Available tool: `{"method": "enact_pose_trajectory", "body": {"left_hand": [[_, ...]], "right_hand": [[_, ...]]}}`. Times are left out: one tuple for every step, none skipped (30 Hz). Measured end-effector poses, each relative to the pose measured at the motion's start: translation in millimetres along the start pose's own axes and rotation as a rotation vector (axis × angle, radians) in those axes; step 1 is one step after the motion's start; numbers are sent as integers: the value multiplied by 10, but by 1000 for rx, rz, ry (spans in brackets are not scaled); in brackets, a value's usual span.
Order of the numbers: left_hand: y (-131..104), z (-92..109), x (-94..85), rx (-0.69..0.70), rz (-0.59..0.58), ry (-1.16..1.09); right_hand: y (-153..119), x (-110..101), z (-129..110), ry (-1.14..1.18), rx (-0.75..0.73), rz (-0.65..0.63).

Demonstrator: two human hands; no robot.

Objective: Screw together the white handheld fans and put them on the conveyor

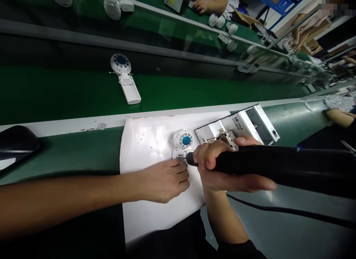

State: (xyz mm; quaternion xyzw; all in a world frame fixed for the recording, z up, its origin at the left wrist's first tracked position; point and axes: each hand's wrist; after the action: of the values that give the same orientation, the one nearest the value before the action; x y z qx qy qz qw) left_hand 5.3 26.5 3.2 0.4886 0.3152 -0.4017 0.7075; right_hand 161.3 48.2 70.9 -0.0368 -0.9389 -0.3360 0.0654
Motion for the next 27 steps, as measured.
{"method": "enact_pose_trajectory", "body": {"left_hand": [[0,1,1,2,1,6],[0,2,2,4,2,12],[0,2,4,4,1,16],[0,2,6,4,2,17],[0,2,8,4,2,16],[0,1,11,3,4,13],[1,0,13,1,5,11],[1,-1,15,-2,7,10],[2,-2,15,-4,5,9],[2,-2,15,-4,2,8],[3,-2,14,-4,-3,6],[3,-2,13,-2,-7,3],[3,-2,11,1,-10,2],[2,-1,9,1,-11,2],[2,0,8,1,-10,4],[1,0,7,-1,-7,5],[0,1,6,-3,-5,5],[0,2,6,-5,-3,4],[-1,3,5,-7,-3,-1],[-1,3,4,-9,-2,-7],[0,4,2,-9,-3,-13],[1,4,0,-10,-8,-17],[2,4,-4,-11,-12,-21],[4,4,-8,-12,-16,-21],[6,4,-13,-13,-17,-19],[9,4,-17,-14,-16,-16],[11,3,-21,-14,-14,-14]], "right_hand": [[-1,-7,-1,5,2,7],[-3,-9,-5,9,6,12],[-7,-6,-8,14,12,19],[-13,3,-9,22,16,28],[-20,16,-9,32,22,36],[-28,31,-8,41,31,44],[-35,43,-6,48,44,54],[-42,51,-5,50,60,60],[-47,53,-6,48,73,59],[-51,48,-10,46,80,57],[-52,37,-16,48,81,58],[-51,22,-25,54,73,58],[-48,5,-35,59,66,56],[-44,-11,-46,61,64,48],[-39,-23,-55,62,69,40],[-34,-31,-61,60,82,37],[-29,-32,-63,55,101,36],[-24,-27,-60,49,123,40],[-20,-18,-54,47,145,47],[-16,-7,-45,50,162,50],[-11,4,-36,50,177,49],[-5,13,-28,49,191,47],[3,19,-22,46,197,45],[13,22,-20,42,199,48],[24,23,-22,33,197,53],[36,22,-25,20,197,57],[48,22,-30,8,197,59]]}}
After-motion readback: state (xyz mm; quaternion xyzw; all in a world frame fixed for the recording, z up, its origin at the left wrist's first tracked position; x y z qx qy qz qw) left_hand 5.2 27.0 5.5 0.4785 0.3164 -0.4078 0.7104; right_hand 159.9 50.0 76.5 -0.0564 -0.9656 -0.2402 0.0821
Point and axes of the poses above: each hand's wrist, its own y-axis towards the middle knuckle, its own x-axis out of the palm, z = x × y, and after that the axes turned 6 degrees about -y, right-handed
